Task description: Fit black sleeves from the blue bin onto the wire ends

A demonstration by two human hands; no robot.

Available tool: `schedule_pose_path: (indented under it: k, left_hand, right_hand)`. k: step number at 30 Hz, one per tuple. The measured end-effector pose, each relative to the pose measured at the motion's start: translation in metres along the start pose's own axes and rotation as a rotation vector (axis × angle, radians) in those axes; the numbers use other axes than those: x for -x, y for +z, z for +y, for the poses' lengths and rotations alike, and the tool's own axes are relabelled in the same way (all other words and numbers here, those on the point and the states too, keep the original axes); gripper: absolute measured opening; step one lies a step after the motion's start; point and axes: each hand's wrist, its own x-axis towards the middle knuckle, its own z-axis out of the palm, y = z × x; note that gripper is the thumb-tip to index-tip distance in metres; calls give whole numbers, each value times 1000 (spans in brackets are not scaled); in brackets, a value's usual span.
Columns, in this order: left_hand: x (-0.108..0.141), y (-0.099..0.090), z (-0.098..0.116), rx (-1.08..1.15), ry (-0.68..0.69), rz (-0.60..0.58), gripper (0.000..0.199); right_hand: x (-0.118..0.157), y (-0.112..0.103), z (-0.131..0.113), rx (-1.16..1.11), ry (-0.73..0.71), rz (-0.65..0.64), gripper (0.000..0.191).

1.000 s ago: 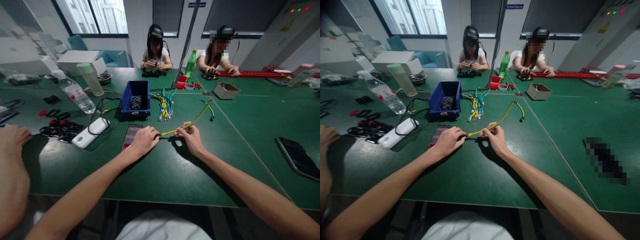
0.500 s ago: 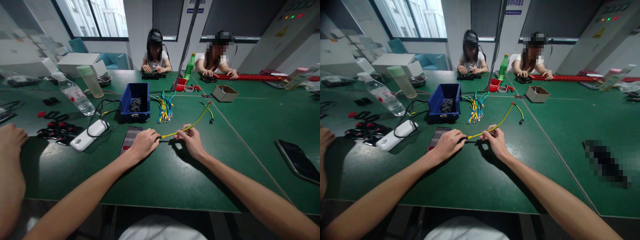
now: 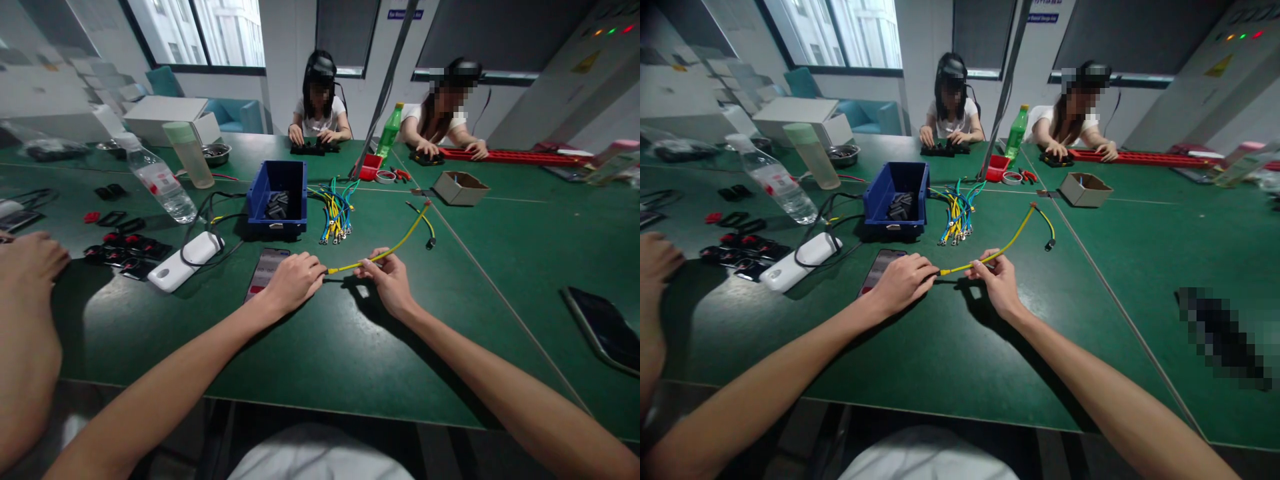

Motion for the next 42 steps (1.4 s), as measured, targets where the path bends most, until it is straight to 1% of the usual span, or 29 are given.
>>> schedule_pose_path:
  k: [3,7,13,23,42]
  left_hand:
    - [0,1,-1,39,-11,-1,26]
    - [0,4,0,124,-67,-2,25]
    - [0,5,1,123,-85,-4,25]
    - [0,1,1,87,-26,-11,24]
    - [-1,2,0,84,-21,-29,26]
  right_hand:
    - [0,0,0,-1,-7,2,27]
    - [1,1,-2,2,-16,7,28]
    - [2,3,-5,20,-24,3,28]
    - [3,5,-8,54,-4,19,31]
    - [1,6,-7,33,-13,32,31]
